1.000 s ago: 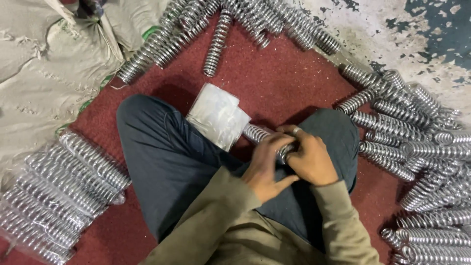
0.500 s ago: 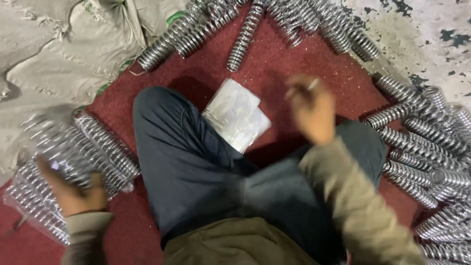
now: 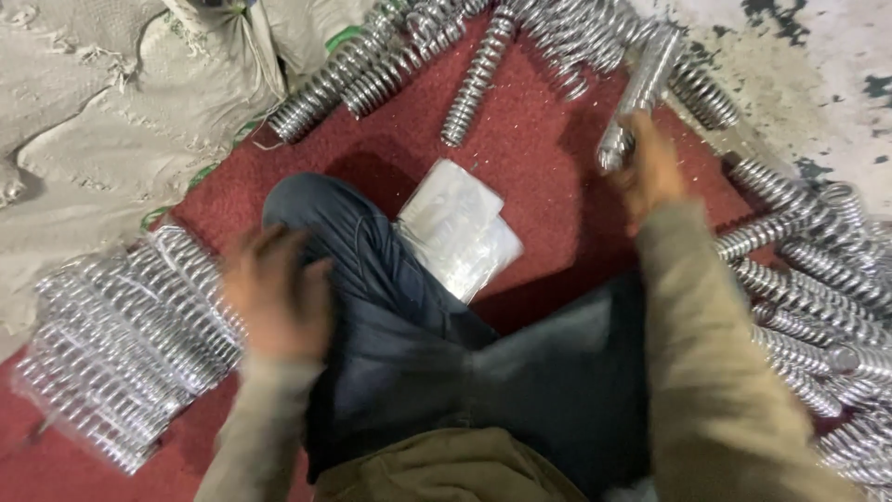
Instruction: The person picks up metal springs individually from the floor and places them into plastic bags.
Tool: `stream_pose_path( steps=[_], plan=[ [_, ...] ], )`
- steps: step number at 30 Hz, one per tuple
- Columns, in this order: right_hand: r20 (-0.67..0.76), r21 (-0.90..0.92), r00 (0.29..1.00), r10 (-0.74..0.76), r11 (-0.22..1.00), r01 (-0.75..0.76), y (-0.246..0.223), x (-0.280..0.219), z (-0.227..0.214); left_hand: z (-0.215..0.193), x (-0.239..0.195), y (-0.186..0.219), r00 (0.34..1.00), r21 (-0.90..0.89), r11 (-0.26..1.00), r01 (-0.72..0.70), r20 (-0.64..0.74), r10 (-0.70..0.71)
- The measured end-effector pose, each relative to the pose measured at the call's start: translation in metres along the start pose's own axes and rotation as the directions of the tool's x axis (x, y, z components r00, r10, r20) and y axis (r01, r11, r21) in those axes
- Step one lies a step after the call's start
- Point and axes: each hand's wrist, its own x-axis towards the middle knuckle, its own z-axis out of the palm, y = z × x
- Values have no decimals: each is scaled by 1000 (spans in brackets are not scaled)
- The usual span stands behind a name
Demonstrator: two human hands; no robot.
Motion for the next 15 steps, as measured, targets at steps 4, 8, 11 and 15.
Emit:
stream_pose_path(
  steps=[4, 8, 11, 15],
  plan=[
    [35, 457, 977, -211, 873, 172, 87, -51, -12, 111, 59, 36, 901, 108, 983, -148, 425, 89],
    [44, 204, 924, -379, 909, 363, 66, -137, 0, 228, 77, 20, 593, 424, 888, -178, 766, -247],
    [143, -96, 890, -434, 888, 449, 74, -148, 4, 285, 75, -16, 702, 512, 849, -126, 652, -289],
    [192, -154, 873, -449, 864, 479, 87, -148, 1, 259, 75, -26, 801, 379, 904, 198, 468, -372]
  ],
)
